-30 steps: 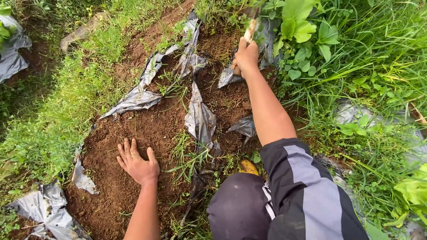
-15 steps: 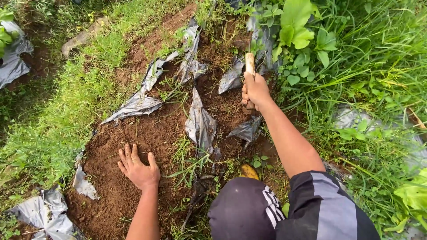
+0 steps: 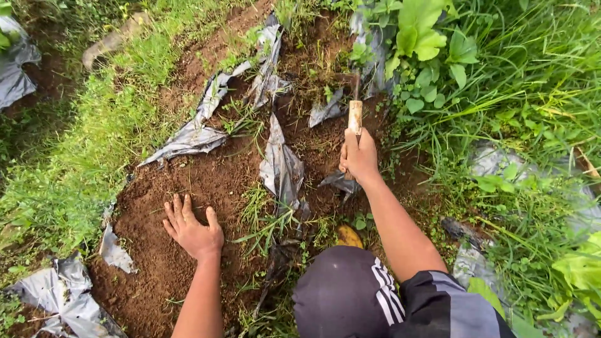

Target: Using a hand hoe and hands to remove weeds and grass from a garden bed with plastic mulch.

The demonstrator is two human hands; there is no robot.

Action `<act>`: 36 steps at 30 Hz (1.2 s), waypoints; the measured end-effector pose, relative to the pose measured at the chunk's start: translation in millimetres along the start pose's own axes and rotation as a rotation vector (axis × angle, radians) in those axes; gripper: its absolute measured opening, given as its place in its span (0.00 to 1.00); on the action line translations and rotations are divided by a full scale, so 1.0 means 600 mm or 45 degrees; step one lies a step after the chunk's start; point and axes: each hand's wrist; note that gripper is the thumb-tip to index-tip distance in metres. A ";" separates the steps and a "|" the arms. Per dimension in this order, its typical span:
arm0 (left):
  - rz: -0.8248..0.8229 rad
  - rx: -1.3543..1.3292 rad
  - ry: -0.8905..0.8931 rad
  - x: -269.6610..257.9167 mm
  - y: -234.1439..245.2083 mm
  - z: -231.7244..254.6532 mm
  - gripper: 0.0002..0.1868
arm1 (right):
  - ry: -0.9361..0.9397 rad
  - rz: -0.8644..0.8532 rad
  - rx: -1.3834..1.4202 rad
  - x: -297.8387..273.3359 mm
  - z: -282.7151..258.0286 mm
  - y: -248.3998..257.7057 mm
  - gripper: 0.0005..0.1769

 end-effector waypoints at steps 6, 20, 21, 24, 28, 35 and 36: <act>0.048 0.007 -0.051 -0.004 -0.002 -0.008 0.34 | 0.196 0.358 0.250 0.068 -0.011 0.029 0.10; 0.069 0.011 -0.082 -0.008 -0.016 -0.019 0.32 | 0.266 0.282 -0.042 0.092 -0.048 0.008 0.14; 0.073 0.015 -0.085 -0.005 -0.015 -0.020 0.32 | 0.268 0.281 -0.036 0.075 -0.046 0.014 0.14; -0.006 0.030 -0.044 -0.010 -0.008 -0.018 0.32 | 0.654 0.311 -0.279 0.027 0.002 0.037 0.18; -0.069 0.044 0.005 -0.003 -0.003 -0.009 0.32 | 0.676 0.484 -0.478 -0.025 0.142 0.068 0.13; -0.117 0.025 0.027 -0.005 0.008 -0.003 0.31 | 0.483 0.403 -0.429 -0.109 0.245 0.100 0.11; -0.084 0.021 0.031 0.008 -0.016 0.000 0.31 | 0.516 0.395 -0.421 -0.109 0.229 0.101 0.11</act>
Point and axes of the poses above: each hand's wrist, its own x-axis towards the middle knuckle, its own y-axis out of the back of the hand, z = x × y, and after that the axes turned 4 degrees about -z, right-handed
